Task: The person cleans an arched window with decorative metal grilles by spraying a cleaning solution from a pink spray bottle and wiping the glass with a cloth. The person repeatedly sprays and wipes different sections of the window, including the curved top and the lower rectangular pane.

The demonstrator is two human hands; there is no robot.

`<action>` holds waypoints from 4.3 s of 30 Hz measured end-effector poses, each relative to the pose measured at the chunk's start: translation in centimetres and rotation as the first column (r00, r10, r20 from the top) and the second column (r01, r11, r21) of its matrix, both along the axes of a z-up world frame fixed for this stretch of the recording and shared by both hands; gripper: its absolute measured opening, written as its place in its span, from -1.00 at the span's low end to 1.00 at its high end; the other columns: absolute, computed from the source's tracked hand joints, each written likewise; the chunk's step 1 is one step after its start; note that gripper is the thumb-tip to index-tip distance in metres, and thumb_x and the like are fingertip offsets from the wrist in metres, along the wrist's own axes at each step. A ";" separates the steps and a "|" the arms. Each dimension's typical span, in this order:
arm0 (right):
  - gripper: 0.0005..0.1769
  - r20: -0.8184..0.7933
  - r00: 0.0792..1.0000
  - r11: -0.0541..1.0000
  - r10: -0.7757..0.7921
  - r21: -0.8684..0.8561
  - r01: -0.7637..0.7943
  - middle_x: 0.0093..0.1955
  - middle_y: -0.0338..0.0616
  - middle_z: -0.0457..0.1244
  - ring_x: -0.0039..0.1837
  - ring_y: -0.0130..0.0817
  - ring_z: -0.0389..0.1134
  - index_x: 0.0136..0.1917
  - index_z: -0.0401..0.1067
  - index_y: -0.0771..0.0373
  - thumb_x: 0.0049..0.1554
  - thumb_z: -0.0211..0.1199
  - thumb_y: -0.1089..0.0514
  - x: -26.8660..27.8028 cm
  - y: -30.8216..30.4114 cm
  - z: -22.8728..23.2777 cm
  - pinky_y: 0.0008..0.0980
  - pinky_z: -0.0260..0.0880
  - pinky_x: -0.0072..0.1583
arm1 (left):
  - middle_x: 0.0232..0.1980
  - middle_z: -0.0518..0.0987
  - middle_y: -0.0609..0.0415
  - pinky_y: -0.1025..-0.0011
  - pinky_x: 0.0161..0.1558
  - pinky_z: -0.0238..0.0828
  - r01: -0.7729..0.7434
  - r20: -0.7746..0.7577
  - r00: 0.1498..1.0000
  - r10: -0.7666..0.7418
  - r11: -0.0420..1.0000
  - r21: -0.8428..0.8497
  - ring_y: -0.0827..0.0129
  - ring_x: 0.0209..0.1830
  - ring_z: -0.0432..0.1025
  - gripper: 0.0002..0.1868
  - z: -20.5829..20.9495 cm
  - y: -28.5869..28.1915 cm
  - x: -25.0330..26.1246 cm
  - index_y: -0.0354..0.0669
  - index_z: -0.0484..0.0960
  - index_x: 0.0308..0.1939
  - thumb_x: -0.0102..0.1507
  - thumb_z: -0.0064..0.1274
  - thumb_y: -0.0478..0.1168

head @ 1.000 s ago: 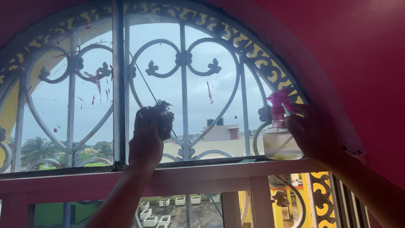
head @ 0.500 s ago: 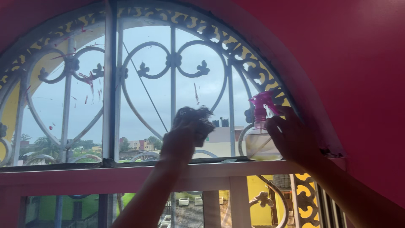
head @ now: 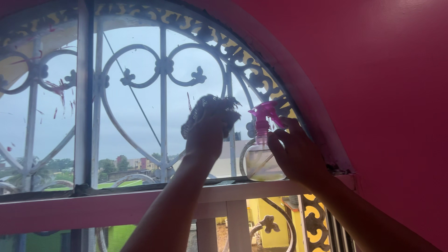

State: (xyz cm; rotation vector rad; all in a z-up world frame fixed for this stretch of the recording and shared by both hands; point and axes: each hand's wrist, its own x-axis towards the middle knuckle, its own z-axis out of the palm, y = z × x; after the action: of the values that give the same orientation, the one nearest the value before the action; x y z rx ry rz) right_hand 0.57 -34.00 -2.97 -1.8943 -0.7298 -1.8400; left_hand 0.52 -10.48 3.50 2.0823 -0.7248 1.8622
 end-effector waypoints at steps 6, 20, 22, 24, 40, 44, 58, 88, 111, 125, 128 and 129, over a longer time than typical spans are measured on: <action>-0.60 -0.058 0.998 1.000 0.005 0.020 -0.004 0.43 0.06 0.20 0.27 0.02 0.37 0.06 0.55 0.18 0.26 0.06 -0.11 -0.2 0.0 0.1 -0.05 0.39 0.22 | 0.51 0.29 0.06 0.02 0.49 -0.05 -0.045 0.114 0.992 0.047 0.999 -0.019 0.08 0.59 0.07 -0.44 2.4 1.1 0.7 0.24 0.37 0.43 0.34 0.07 -0.14; -0.61 0.066 0.990 0.991 -0.123 -0.048 0.126 0.31 0.04 0.28 0.20 -0.02 0.38 0.02 0.57 0.23 0.29 0.04 -0.05 0.7 -0.3 0.2 -0.02 0.34 0.24 | 0.51 0.18 -0.05 -0.16 0.51 -0.09 -0.275 0.309 0.920 0.241 0.959 0.069 -0.02 0.62 -0.03 -0.37 5.8 6.5 2.6 0.10 0.16 0.57 0.42 -0.08 -0.08; -0.59 0.083 0.989 0.990 -0.123 -0.058 0.128 0.31 0.03 0.29 0.22 -0.02 0.38 0.08 0.57 0.24 0.29 0.04 -0.06 0.6 -0.4 0.3 -0.01 0.33 0.25 | 0.48 0.10 -0.18 -0.27 0.30 -0.06 -0.332 0.262 0.911 0.318 0.943 0.008 -0.10 0.55 -0.06 -0.32 6.3 7.2 2.1 0.02 0.12 0.56 0.39 -0.06 -0.01; -0.56 0.103 0.991 0.993 -0.088 -0.072 0.095 0.30 0.02 0.29 0.24 -0.03 0.37 0.17 0.55 0.26 0.30 0.04 -0.07 0.7 -0.4 0.4 -0.02 0.32 0.27 | 0.50 0.11 -0.12 -0.25 0.34 -0.04 -0.327 0.236 0.921 0.312 0.945 0.027 -0.05 0.57 -0.07 -0.34 6.2 8.1 1.2 0.13 0.13 0.55 0.38 -0.05 0.01; -0.55 -0.009 1.000 0.999 0.001 -0.037 -0.001 0.37 0.09 0.27 0.38 -0.01 0.30 0.15 0.49 0.35 0.31 0.00 -0.05 1.5 -0.7 0.3 -0.05 0.24 0.40 | 0.43 0.23 0.06 -0.20 0.37 0.12 -0.339 0.132 0.933 0.335 0.941 0.009 0.09 0.56 0.07 -0.35 4.7 16.7 -2.5 0.28 0.20 0.47 0.33 0.08 0.03; -0.51 -0.121 0.992 0.998 0.046 0.047 -0.041 0.39 0.07 0.25 0.37 -0.07 0.31 0.24 0.45 0.35 0.30 0.00 -0.07 0.9 -0.3 0.2 -0.08 0.24 0.38 | 0.53 0.10 -0.15 -0.39 0.39 -0.13 -0.312 0.165 0.935 0.314 0.949 -0.038 -0.09 0.60 -0.11 -0.38 4.7 18.5 -0.5 0.09 0.08 0.56 0.44 -0.13 -0.01; -0.53 0.014 0.991 0.991 -0.131 -0.024 0.131 0.44 0.08 0.23 0.50 0.02 0.19 0.15 0.53 0.25 0.36 -0.02 -0.13 0.4 -0.3 0.1 0.01 0.10 0.47 | 0.04 0.48 0.02 0.01 0.02 0.47 -0.336 0.338 0.901 0.274 0.932 0.140 0.00 0.16 0.37 -0.72 0.1 16.2 -6.0 0.03 0.61 0.03 0.24 0.11 -0.12; 0.29 -0.682 0.731 0.968 0.022 0.198 0.156 0.37 0.14 0.29 0.29 -0.06 0.44 0.56 0.04 0.24 -0.15 0.31 -0.59 -5.8 3.4 -2.1 -0.10 0.42 0.32 | -0.09 0.65 0.01 0.16 -0.05 0.42 0.363 -0.196 0.863 -0.465 0.842 -0.399 0.20 -0.09 0.59 -0.67 -4.7 0.2 -5.8 -0.08 0.40 0.05 0.28 0.08 -0.10; 0.13 -0.547 0.805 0.961 0.230 0.260 -0.098 0.27 0.00 0.31 0.24 -0.17 0.44 0.44 0.11 0.17 -0.21 0.55 -0.31 -14.0 10.6 -3.5 -0.21 0.48 0.23 | -0.37 0.76 0.11 0.33 -0.26 0.50 0.230 -0.414 0.779 -0.471 0.829 -0.509 0.41 -0.38 0.61 -0.54 -3.2 1.7 -13.3 0.03 0.85 -0.18 0.01 0.35 0.20; -0.15 -0.694 0.710 0.966 0.117 0.245 0.080 0.40 0.13 0.24 0.42 -0.04 0.33 0.43 0.13 0.37 0.16 0.21 -0.30 -9.7 12.0 -10.5 -0.14 0.37 0.35 | -0.43 0.74 0.18 0.35 -0.24 0.49 0.158 -0.416 0.796 -0.439 0.815 -0.557 0.42 -0.42 0.61 -0.55 -5.9 14.2 -18.9 0.06 0.85 -0.22 -0.01 0.36 0.22; -0.12 -0.683 0.729 0.968 0.053 0.214 0.130 0.39 0.23 0.24 0.43 0.00 0.30 0.45 0.11 0.43 0.14 0.27 -0.22 -9.2 13.0 -11.7 -0.13 0.32 0.38 | -0.43 0.73 0.16 0.33 -0.21 0.48 0.099 -0.446 0.792 -0.417 0.808 -0.581 0.40 -0.41 0.62 -0.54 -6.4 16.0 -20.1 0.08 0.85 -0.21 -0.03 0.36 0.23; -0.12 -0.686 0.728 0.967 0.009 0.191 0.168 0.38 0.25 0.25 0.44 0.00 0.30 0.46 0.12 0.44 0.13 0.30 -0.18 -9.5 13.4 -11.9 -0.13 0.31 0.40 | -0.43 0.73 0.15 0.32 -0.21 0.49 0.077 -0.461 0.789 -0.407 0.809 -0.583 0.39 -0.41 0.62 -0.53 -6.7 16.5 -20.5 0.08 0.85 -0.21 -0.03 0.36 0.24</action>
State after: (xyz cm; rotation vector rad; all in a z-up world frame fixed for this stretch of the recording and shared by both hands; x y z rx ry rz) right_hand -8.95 -20.58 -14.85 -2.2265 -0.1533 -1.0402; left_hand -19.93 6.03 -3.17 1.8773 -0.2568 1.0247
